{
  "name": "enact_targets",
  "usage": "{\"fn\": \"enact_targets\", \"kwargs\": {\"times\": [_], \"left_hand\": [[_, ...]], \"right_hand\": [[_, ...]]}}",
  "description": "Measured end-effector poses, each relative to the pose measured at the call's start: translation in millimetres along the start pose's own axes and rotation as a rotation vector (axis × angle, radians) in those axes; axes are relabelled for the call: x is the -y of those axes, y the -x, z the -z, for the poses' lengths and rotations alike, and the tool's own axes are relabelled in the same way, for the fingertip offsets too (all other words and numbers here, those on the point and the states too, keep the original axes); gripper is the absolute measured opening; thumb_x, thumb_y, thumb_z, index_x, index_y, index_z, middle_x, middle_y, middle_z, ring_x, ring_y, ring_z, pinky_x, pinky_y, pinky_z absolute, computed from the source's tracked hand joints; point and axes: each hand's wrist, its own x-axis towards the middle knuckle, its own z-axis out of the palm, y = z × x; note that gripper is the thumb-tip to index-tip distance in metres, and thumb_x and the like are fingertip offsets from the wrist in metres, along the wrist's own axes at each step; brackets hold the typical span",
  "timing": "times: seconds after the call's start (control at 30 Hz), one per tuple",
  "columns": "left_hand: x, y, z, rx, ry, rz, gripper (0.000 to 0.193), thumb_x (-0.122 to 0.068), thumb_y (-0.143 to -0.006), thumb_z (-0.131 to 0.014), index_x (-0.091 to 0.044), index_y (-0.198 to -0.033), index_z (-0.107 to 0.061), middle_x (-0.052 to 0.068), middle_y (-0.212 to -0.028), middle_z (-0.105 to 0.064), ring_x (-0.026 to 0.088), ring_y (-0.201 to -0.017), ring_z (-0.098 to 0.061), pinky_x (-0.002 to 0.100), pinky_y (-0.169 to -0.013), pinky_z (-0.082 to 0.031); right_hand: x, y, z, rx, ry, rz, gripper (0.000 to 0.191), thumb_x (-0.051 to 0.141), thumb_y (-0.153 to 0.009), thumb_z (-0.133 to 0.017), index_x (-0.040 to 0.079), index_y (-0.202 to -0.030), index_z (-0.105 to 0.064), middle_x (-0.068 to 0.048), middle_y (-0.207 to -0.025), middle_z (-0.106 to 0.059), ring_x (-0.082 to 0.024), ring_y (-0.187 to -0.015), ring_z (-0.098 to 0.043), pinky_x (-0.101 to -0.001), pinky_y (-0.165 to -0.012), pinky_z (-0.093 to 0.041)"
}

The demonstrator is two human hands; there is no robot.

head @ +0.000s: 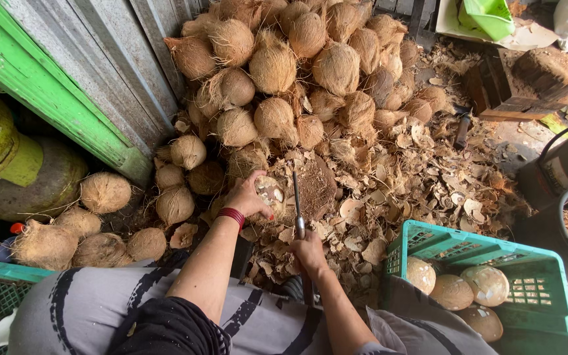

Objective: The person sits on the ground and uses a long knife to remove the husk from a coconut. They repeatedly strike and scrape the coconut against a wooden stump to strip away the fibrous outer layer, rotating the coconut as needed.

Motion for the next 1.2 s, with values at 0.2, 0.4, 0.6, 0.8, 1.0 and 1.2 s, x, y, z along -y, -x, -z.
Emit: {"fn": "enact_targets", "kwargs": {"times": [0.2, 0.4, 0.6, 0.8, 1.0, 1.2], "left_hand": [[-0.4, -3.4, 1.5, 0.035, 0.001, -0.009, 0.124, -0.012, -0.044, -0.098, -0.041, -0.148, -0.037, 0.014, -0.138, -0.046, 0.037, -0.126, -0.053, 0.055, -0.107, -0.05], [2.7, 1.2, 1.1, 0.007, 0.02, -0.033, 0.123, -0.009, -0.043, -0.097, -0.041, -0.147, -0.04, 0.012, -0.134, -0.049, 0.035, -0.125, -0.055, 0.053, -0.107, -0.05], [4.7, -0.1, 6.3, 0.023, 0.003, -0.06, 0.123, -0.013, -0.045, -0.098, -0.041, -0.148, -0.036, 0.012, -0.136, -0.045, 0.036, -0.124, -0.055, 0.053, -0.106, -0.051], [9.3, -1.7, 1.3, 0.026, -0.003, -0.066, 0.123, -0.012, -0.045, -0.097, -0.041, -0.148, -0.037, 0.013, -0.136, -0.046, 0.036, -0.126, -0.054, 0.054, -0.109, -0.048], [10.3, 3.6, 0.3, 0.003, 0.018, -0.055, 0.127, -0.011, -0.043, -0.1, -0.044, -0.148, -0.036, 0.01, -0.133, -0.047, 0.033, -0.126, -0.05, 0.057, -0.111, -0.041], [13.0, 3.0, -1.9, -0.014, 0.027, -0.045, 0.125, -0.011, -0.047, -0.099, -0.042, -0.149, -0.034, 0.011, -0.129, -0.047, 0.032, -0.121, -0.054, 0.053, -0.104, -0.051]], "right_hand": [[6.9, 9.7, -2.6, -0.016, 0.019, 0.567, 0.014, 0.0, -0.082, -0.062, 0.007, -0.085, -0.05, -0.003, -0.065, -0.056, -0.01, -0.053, -0.054, -0.0264, -0.047, -0.05], [-14.7, -16.1, -13.2, -0.052, 0.02, -0.087, 0.015, 0.0, -0.084, -0.063, 0.011, -0.091, -0.054, -0.001, -0.066, -0.058, -0.012, -0.05, -0.05, -0.0289, -0.043, -0.044], [-0.1, -9.0, 15.5, -0.004, -0.055, 0.298, 0.015, 0.003, -0.083, -0.066, 0.008, -0.084, -0.052, -0.003, -0.061, -0.055, -0.013, -0.045, -0.048, -0.0299, -0.041, -0.043], [-22.1, -21.4, -15.3, -0.002, -0.056, 0.466, 0.014, 0.003, -0.089, -0.062, 0.007, -0.081, -0.051, -0.002, -0.064, -0.053, -0.011, -0.05, -0.042, -0.0292, -0.043, -0.035], [-10.5, -10.7, 8.0, 0.018, -0.114, 0.026, 0.014, 0.002, -0.079, -0.066, 0.009, -0.082, -0.053, -0.006, -0.062, -0.061, -0.017, -0.044, -0.045, -0.0351, -0.041, -0.04], [-16.2, -10.4, -1.5, -0.028, -0.073, 0.632, 0.02, 0.002, -0.081, -0.067, 0.008, -0.073, -0.05, -0.003, -0.064, -0.056, -0.013, -0.051, -0.05, -0.0278, -0.047, -0.046]]}}
